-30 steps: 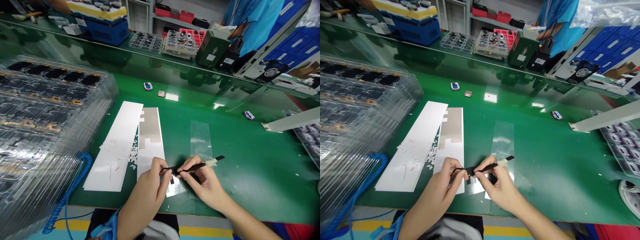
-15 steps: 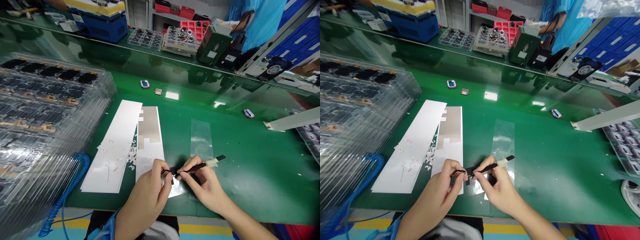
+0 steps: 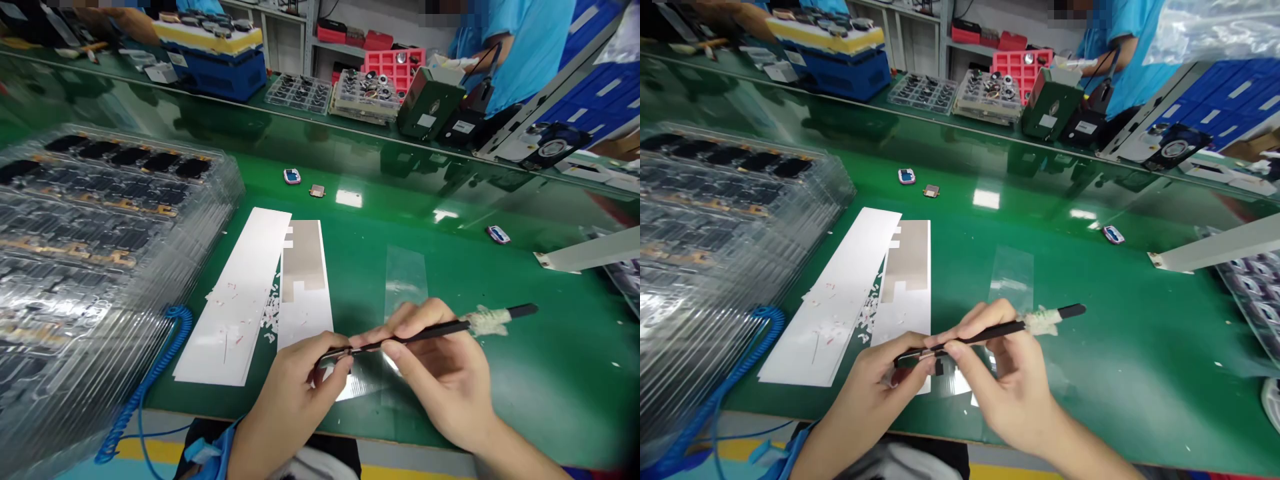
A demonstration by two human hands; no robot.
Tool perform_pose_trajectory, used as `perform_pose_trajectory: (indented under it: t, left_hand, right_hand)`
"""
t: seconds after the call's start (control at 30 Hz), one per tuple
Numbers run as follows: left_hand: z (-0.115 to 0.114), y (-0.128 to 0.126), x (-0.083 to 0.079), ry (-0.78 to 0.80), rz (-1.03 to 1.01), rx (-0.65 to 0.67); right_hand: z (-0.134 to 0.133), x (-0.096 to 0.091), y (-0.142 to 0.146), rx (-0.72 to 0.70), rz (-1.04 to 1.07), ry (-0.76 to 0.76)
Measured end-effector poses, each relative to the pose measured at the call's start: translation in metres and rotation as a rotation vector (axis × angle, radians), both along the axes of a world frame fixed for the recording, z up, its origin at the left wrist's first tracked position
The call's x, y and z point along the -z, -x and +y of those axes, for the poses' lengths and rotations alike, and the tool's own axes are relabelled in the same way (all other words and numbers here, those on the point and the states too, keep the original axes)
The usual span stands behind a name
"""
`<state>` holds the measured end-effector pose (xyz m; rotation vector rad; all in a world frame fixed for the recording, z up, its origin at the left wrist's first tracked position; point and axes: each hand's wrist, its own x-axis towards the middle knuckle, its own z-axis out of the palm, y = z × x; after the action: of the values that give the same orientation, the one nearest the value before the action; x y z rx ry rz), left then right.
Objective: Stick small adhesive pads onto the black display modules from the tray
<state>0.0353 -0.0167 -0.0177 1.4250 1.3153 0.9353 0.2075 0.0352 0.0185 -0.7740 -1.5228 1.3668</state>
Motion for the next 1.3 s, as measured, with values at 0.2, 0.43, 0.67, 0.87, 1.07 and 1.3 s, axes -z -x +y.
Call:
perform_pose_trajectory:
  t: [0.2, 0.43, 0.67, 0.87, 1.07, 1.3]
  left_hand:
    - [0.001, 0.005, -0.006, -0.115, -0.041, -0.069]
    - [0.011, 0.013, -0.007, -0.259, 0.158, -0.078]
    - [0.012, 0.009, 0.001, -0.234, 0.246, -0.069]
    - [0.011, 0.008, -0.003, -0.183, 0.230, -0.059]
    - [0.010, 0.011, -0.005, -0.181, 0.170, -0.031]
    - [0.007, 0.011, -0.004, -0.171, 0.140, -0.036]
  right_hand:
    - [-0.003, -0.001, 0.024, -0.090, 0.131, -0.124]
    - [-0.009, 0.005, 0.025, -0.019, 0.159, -0.198]
    - [-0.008, 0.016, 0.032, 0.106, 0.114, -0.188]
    - [-0.008, 0.018, 0.034, 0.130, 0.096, -0.150]
    - [-0.006, 0.018, 0.036, 0.155, 0.067, -0.156]
    - [-0.006, 0.021, 0.035, 0.141, 0.053, -0.144]
